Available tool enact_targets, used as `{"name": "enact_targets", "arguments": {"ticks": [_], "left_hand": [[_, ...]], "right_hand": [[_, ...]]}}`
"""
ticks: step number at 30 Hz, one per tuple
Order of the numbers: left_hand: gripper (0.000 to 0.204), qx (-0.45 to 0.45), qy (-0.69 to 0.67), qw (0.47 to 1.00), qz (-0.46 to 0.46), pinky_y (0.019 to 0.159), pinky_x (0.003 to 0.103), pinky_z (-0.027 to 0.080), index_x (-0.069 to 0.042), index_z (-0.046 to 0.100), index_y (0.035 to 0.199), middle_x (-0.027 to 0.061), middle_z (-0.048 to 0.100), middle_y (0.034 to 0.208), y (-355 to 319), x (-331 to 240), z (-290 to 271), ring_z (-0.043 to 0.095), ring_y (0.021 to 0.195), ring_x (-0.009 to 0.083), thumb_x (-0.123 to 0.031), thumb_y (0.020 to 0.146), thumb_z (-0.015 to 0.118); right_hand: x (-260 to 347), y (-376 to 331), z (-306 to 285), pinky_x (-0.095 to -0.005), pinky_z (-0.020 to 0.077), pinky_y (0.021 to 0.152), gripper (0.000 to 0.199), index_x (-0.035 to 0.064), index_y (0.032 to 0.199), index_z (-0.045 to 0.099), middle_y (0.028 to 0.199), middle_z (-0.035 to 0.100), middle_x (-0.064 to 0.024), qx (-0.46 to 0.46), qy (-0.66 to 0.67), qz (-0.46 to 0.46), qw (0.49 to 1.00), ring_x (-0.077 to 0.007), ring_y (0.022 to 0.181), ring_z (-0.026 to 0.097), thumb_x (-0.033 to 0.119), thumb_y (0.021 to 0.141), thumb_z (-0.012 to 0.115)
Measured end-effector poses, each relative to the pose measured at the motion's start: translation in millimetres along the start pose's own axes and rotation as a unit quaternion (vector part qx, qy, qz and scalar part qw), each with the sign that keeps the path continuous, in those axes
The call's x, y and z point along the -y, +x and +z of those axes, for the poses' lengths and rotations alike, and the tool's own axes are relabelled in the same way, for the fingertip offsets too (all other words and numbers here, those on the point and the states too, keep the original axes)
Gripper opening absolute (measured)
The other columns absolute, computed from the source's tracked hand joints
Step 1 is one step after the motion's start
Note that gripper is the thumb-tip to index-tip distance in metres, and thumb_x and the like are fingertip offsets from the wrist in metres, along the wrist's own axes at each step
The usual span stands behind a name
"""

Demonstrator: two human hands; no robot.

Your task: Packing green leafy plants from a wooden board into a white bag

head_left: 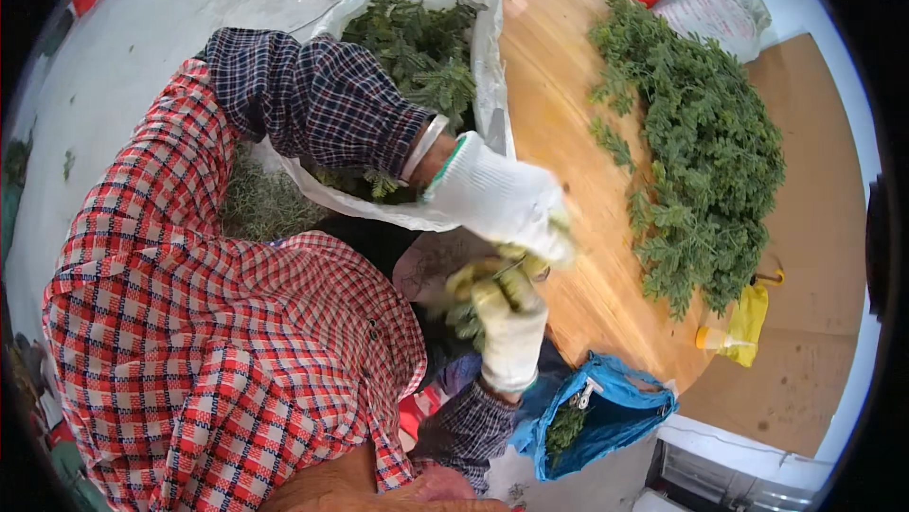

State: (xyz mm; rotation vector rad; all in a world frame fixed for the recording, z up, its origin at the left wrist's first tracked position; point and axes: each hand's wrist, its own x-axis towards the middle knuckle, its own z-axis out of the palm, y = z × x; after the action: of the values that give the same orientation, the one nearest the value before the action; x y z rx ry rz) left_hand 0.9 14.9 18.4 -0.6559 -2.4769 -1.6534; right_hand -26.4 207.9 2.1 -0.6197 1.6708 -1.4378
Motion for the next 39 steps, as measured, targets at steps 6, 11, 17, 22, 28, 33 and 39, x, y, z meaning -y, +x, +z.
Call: {"name": "enact_targets", "arguments": {"ticks": [6,11,17,22,28,33,39], "left_hand": [[0.040,0.197,0.006,0.980,0.039,0.061,0.037,0.046,0.001,0.062,0.084,0.0207,0.062,0.074,-62.8,-7.3,14.3,0.062,0.071,0.0299,-0.038,0.086,0.063],[0.020,0.147,-0.058,0.983,0.098,0.055,0.038,0.045,-0.005,0.055,0.097,0.0132,0.053,0.077,-98.1,-19.7,28.7,0.058,0.065,0.0330,-0.024,0.090,0.055],[0.013,0.013,0.139,0.990,0.003,0.044,0.026,0.041,-0.003,0.062,0.090,0.0026,0.050,0.063,-182.9,-42.3,-54.1,0.051,0.051,0.0149,-0.013,0.082,0.062],[0.026,0.021,0.050,0.868,-0.493,0.060,0.039,0.048,-0.002,0.063,0.092,0.0177,0.060,0.075,-273.1,-1.4,12.1,0.060,0.067,0.0315,-0.026,0.084,0.060],[0.052,-0.040,0.090,0.754,-0.650,0.056,0.033,0.051,-0.010,0.057,0.120,0.0113,0.067,0.082,-381.2,178.4,108.7,0.063,0.070,0.0234,-0.034,0.077,0.070],[0.061,-0.129,-0.130,0.681,-0.709,0.058,0.032,0.056,-0.011,0.048,0.132,0.0078,0.065,0.093,-374.7,157.8,120.0,0.063,0.076,0.0181,-0.032,0.079,0.070],[0.025,-0.437,-0.159,0.627,-0.625,0.036,0.026,0.041,-0.004,0.065,0.101,0.0031,0.062,0.070,-359.9,131.8,90.8,0.054,0.046,0.0116,-0.021,0.084,0.065]], "right_hand": [[0.6,-27.0,14.7,-0.0246,0.0385,0.051,0.003,-0.0001,0.079,0.064,0.064,0.058,-0.0004,0.181,-0.123,0.109,0.970,-0.0064,0.056,0.049,0.000,0.078,0.067],[16.7,-31.5,11.5,-0.0274,0.0439,0.062,0.010,-0.0027,0.085,0.064,0.070,0.059,-0.0091,0.281,-0.188,0.192,0.921,-0.0166,0.067,0.056,0.005,0.079,0.063],[25.1,-46.4,-17.7,-0.0261,0.0426,0.051,0.015,-0.0024,0.087,0.063,0.073,0.060,-0.0065,-0.006,-0.318,0.003,0.948,-0.0137,0.057,0.054,0.010,0.083,0.056],[85.5,21.5,27.4,-0.0260,0.0445,0.059,0.020,-0.0018,0.090,0.063,0.072,0.059,-0.0075,-0.143,-0.177,-0.158,0.961,-0.0116,0.068,0.057,0.017,0.086,0.058],[68.8,146.0,90.7,-0.0413,0.0461,0.081,0.041,-0.0029,0.105,0.061,0.104,0.061,-0.0204,0.028,-0.303,-0.469,0.829,-0.0364,0.092,0.058,0.034,0.089,0.058],[63.7,159.2,112.5,-0.0469,0.0399,0.090,0.039,0.0020,0.112,0.060,0.113,0.058,-0.0207,-0.016,-0.295,-0.514,0.805,-0.0365,0.106,0.050,0.031,0.086,0.063],[22.1,196.1,-79.7,-0.0390,0.0449,0.093,0.034,0.0020,0.113,0.058,0.116,0.056,-0.0183,-0.108,-0.082,-0.371,0.919,-0.0324,0.105,0.054,0.023,0.087,0.058]]}}
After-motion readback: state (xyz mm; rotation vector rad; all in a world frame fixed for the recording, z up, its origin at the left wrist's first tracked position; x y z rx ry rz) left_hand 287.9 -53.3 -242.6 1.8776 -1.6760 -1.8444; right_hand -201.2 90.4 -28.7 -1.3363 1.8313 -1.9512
